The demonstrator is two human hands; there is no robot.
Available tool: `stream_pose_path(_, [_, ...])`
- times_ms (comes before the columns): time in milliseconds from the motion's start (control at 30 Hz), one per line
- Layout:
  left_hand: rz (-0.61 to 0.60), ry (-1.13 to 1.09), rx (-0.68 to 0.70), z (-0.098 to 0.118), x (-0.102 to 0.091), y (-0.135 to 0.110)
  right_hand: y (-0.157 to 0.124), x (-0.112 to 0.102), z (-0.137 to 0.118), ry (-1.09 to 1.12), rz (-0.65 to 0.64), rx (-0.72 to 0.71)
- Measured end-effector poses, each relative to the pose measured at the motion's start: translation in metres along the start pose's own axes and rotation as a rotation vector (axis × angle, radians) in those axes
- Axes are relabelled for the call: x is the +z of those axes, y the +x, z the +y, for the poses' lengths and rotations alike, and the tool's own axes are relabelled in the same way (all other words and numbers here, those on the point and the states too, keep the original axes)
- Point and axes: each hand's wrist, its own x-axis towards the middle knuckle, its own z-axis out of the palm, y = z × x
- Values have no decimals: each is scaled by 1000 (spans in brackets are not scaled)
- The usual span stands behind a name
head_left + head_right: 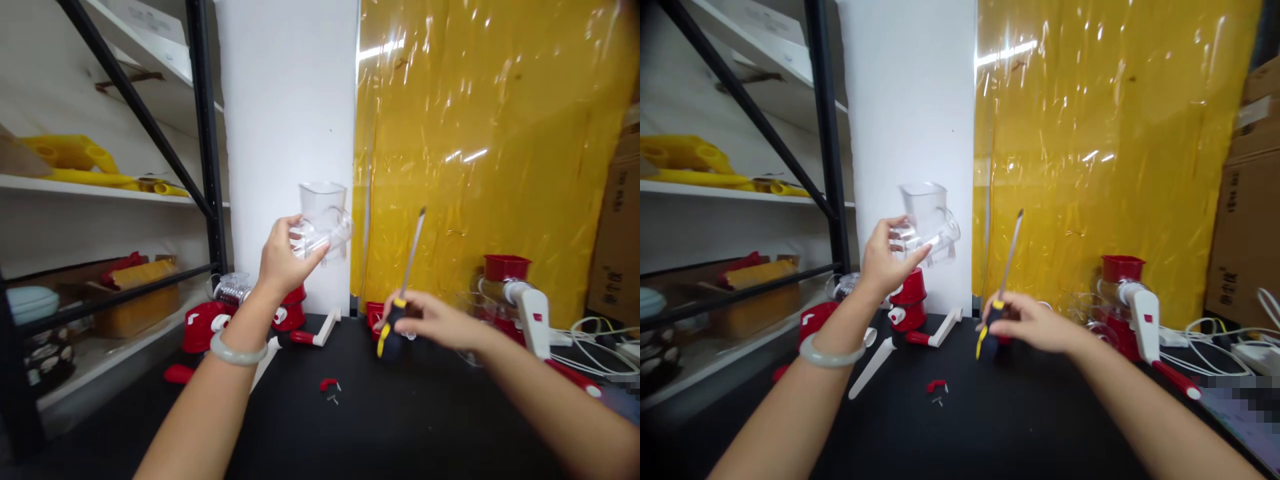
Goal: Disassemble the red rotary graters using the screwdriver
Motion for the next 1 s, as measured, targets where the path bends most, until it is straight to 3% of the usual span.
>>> stream_pose_path(133, [-190,41,-115,-17,-3,-27,-14,-45,-22,-121,514,-203])
stream_pose_path(233, [-248,137,-139,-35,-3,-55,-15,-52,-14,-229,644,-245])
stream_pose_path(433, [-292,116,-271,-60,2,-93,-14,-9,43,-366,518,-136])
stream_pose_path(600, [-269,7,-373,-69,1,-102,-26,33,81,-186,448,-94])
stream_pose_path(800, [-139,-131,-562,-76,-8,-105,-43,62,83,-185,352,-23])
stream_pose_path(1000, [11,-381,-650,-79,-8,-107,-52,70,83,-341,234,23])
